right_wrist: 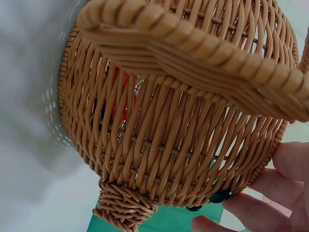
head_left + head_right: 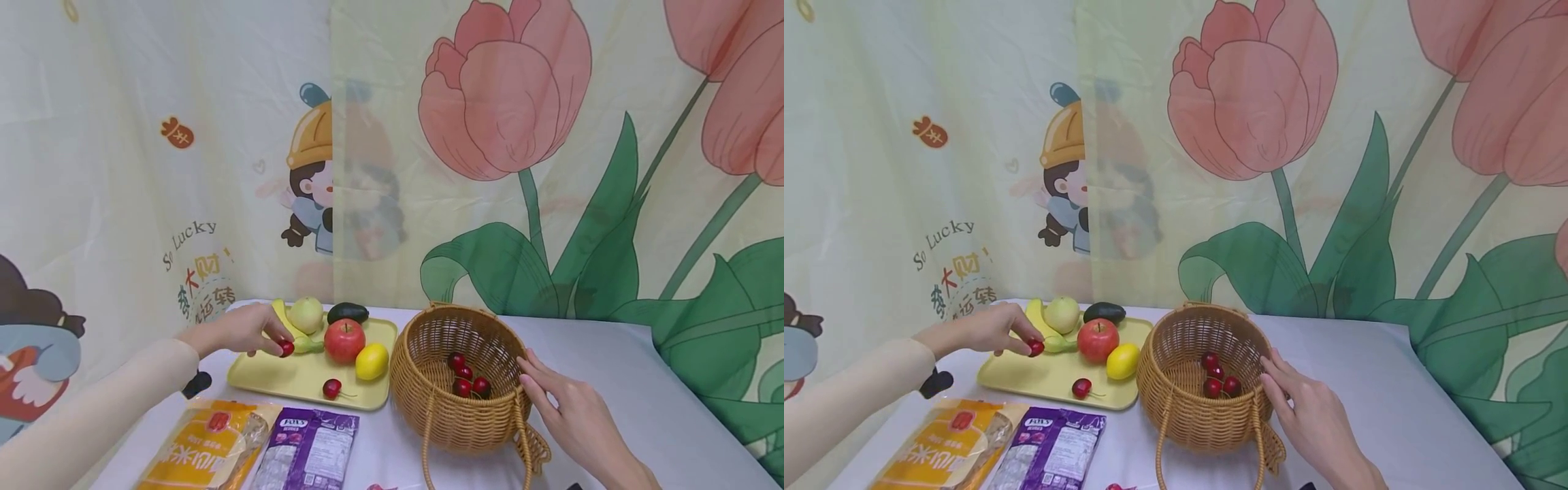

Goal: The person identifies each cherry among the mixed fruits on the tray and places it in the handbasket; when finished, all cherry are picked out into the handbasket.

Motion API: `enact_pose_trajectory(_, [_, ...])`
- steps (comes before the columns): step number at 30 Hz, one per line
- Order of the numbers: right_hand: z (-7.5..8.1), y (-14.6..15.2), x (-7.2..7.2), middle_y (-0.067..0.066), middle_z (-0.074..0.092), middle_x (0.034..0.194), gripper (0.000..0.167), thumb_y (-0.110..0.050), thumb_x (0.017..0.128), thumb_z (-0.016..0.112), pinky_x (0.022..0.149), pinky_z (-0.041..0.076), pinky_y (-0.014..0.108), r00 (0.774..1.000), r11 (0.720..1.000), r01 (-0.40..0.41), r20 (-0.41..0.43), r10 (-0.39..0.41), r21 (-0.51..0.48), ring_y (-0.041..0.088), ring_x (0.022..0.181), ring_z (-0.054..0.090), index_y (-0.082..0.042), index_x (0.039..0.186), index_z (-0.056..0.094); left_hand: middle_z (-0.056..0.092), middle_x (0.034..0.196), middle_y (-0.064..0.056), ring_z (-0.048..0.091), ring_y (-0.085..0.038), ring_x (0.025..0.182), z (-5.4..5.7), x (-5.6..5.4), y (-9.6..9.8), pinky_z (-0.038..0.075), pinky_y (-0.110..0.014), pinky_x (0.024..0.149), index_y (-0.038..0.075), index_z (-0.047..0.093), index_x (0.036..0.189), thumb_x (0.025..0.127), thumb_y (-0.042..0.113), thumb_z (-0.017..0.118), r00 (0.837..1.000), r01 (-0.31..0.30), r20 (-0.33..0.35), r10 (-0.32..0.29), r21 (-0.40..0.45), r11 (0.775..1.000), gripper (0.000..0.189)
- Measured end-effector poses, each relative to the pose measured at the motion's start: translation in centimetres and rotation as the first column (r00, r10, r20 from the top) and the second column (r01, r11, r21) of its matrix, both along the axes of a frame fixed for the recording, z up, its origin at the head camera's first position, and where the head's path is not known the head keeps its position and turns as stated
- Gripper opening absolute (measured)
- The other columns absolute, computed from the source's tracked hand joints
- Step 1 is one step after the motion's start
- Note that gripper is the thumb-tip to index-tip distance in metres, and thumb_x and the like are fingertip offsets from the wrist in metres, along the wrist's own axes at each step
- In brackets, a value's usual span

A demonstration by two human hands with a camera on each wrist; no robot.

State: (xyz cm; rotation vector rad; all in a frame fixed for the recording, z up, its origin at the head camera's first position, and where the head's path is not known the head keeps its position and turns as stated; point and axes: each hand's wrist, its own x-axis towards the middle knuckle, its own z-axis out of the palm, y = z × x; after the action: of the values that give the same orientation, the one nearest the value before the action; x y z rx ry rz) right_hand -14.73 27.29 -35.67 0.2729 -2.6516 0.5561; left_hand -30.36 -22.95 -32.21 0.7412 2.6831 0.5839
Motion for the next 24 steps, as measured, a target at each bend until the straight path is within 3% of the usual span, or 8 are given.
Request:
enact_pose_trajectory(6, [-0.2, 0.1, 0.0, 0.016, 0.062, 0.143, 0.039, -0.030, 0.105, 0.059, 0.090, 0.055, 0.063, 1.000, 1.000, -0.015, -0.027, 0.015, -0.006, 0.044, 0.118, 0.067, -0.009, 0.137, 0.067, 0.078, 0.110, -0.017, 0.059, -0.012, 0.057, 4.5, -1.4, 0.1, 0.050, -0.025, 0.052, 0.003, 0.075, 0.121, 0.091, 0.011, 0.076, 1.000, 0.010, -0.025, -0.010, -0.006, 1.000, 0.031])
enact_pose_trajectory(12, [-0.1, 0.1, 0.0, 0.016, 0.061, 0.143, 0.039, -0.030, 0.105, 0.060, 0.090, 0.055, 0.062, 1.000, 1.000, -0.006, -0.021, 0.006, -0.007, 0.044, 0.118, 0.067, -0.008, 0.137, 0.066, 0.078, 0.112, -0.016, 0.067, -0.013, 0.070, 8.1, -2.8, 3.8, 0.052, -0.027, 0.056, 0.005, 0.077, 0.118, 0.091, 0.010, 0.076, 0.998, 0.044, -0.049, -0.045, -0.015, 0.999, 0.028])
enact_pose_trajectory(18, [0.0, 0.0, 0.0, 0.016, 0.060, 0.145, 0.042, -0.035, 0.106, 0.056, 0.093, 0.055, 0.061, 1.000, 1.000, 0.013, 0.018, -0.013, -0.008, 0.043, 0.120, 0.066, -0.010, 0.138, 0.065, 0.077, 0.116, -0.015, 0.064, -0.014, 0.059, 9.9, -3.9, 9.1, 0.054, -0.027, 0.058, 0.008, 0.077, 0.121, 0.090, 0.012, 0.078, 0.992, 0.116, -0.045, -0.118, -0.046, 0.992, 0.031])
enact_pose_trajectory(24, [0.1, 0.0, 0.0, 0.016, 0.060, 0.145, 0.043, -0.037, 0.106, 0.055, 0.093, 0.054, 0.062, 1.000, 1.000, 0.017, 0.022, -0.017, -0.004, 0.043, 0.121, 0.066, -0.009, 0.138, 0.065, 0.077, 0.117, -0.014, 0.066, -0.014, 0.061, 11.2, -3.7, 15.3, 0.056, -0.025, 0.060, 0.010, 0.077, 0.120, 0.091, 0.012, 0.078, 0.974, 0.218, -0.039, -0.221, -0.064, 0.974, 0.030])
